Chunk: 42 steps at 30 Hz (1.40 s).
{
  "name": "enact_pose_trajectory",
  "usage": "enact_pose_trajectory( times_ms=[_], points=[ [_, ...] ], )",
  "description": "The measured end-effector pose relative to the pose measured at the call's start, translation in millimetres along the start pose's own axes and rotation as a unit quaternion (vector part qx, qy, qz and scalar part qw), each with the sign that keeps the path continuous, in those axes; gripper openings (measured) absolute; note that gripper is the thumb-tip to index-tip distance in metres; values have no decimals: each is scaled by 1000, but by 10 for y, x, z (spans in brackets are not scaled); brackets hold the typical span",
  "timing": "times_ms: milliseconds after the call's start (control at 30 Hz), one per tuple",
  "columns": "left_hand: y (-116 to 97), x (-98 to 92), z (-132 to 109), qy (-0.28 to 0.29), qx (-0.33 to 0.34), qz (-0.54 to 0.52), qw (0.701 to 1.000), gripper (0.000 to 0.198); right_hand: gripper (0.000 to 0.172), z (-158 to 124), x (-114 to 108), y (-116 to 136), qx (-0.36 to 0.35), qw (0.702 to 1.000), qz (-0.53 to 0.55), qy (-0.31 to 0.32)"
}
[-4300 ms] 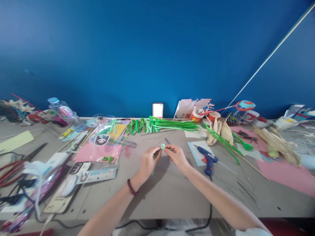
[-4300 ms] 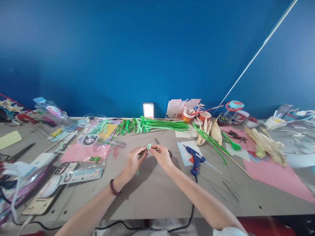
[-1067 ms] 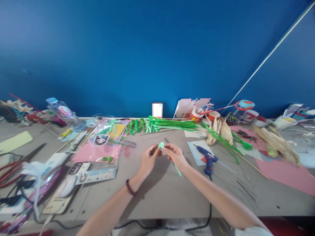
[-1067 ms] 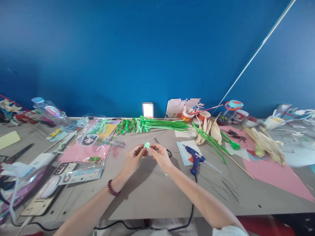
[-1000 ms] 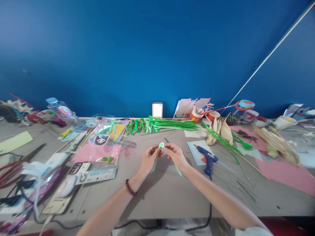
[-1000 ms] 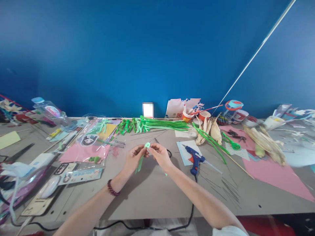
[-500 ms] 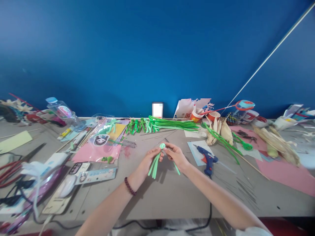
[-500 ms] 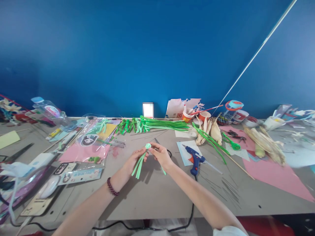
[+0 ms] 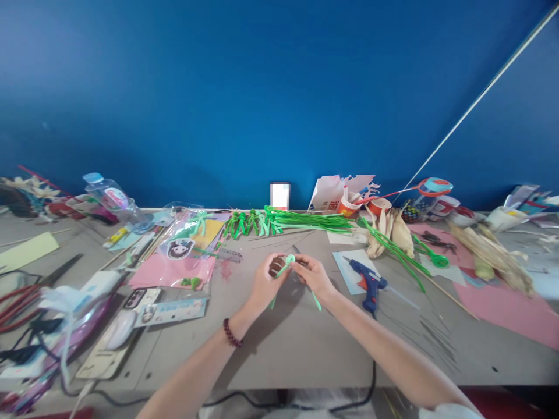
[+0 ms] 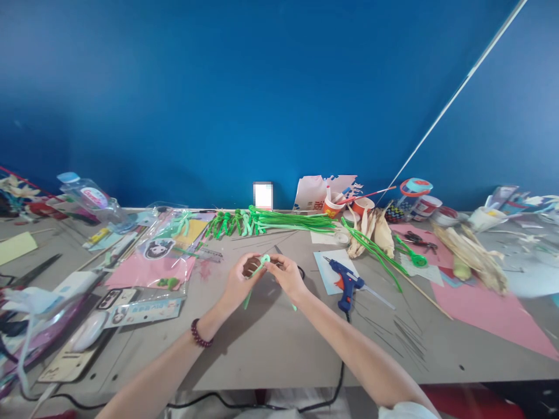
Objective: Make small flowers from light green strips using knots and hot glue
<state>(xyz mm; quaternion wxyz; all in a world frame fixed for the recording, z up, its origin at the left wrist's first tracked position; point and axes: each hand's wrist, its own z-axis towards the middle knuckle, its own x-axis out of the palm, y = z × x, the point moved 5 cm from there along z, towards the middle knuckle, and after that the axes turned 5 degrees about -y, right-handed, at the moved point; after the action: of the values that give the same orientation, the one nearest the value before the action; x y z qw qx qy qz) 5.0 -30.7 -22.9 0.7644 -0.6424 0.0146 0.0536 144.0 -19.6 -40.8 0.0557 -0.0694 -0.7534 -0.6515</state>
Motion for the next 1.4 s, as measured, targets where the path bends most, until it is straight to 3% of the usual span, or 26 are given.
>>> enact_pose_trajectory(
  times_ms=[167, 367, 467, 600, 700, 800, 967, 1267, 1400],
  points=[
    [-47, -15, -62, -7, 157, 142, 977, 21, 40, -41, 33, 6, 8, 1000, -5, 9],
    [-98, -37, -41, 3, 202, 167, 965, 17, 41, -73, 49, 86, -9, 1000, -29, 4],
    [-104, -48, -19, 1, 157, 130, 979, 19, 41, -76, 61, 80, -6, 1000, -23, 16],
    [-39, -31, 23, 0, 18, 19, 1000, 26, 38, -62, 53, 61, -23, 999, 4, 22],
    [37, 7, 56, 11, -94, -85, 992, 31, 39, -43, 34, 68, -32, 999, 2, 18],
    [90, 45, 83, 52, -166, -164, 971, 34, 42, -23, 23, 73, -21, 1000, 3, 22],
    [95, 56, 74, 150, -201, -197, 948, 29, 46, 11, 11, 32, -15, 999, -3, 34],
    [65, 107, 36, 209, -220, -246, 921, 29, 49, -63, 102, 73, -11, 993, 6, 114],
    [77, 121, 32, 221, -255, -272, 901, 23, 44, -59, 99, 74, -10, 995, 14, 103]
  ],
)
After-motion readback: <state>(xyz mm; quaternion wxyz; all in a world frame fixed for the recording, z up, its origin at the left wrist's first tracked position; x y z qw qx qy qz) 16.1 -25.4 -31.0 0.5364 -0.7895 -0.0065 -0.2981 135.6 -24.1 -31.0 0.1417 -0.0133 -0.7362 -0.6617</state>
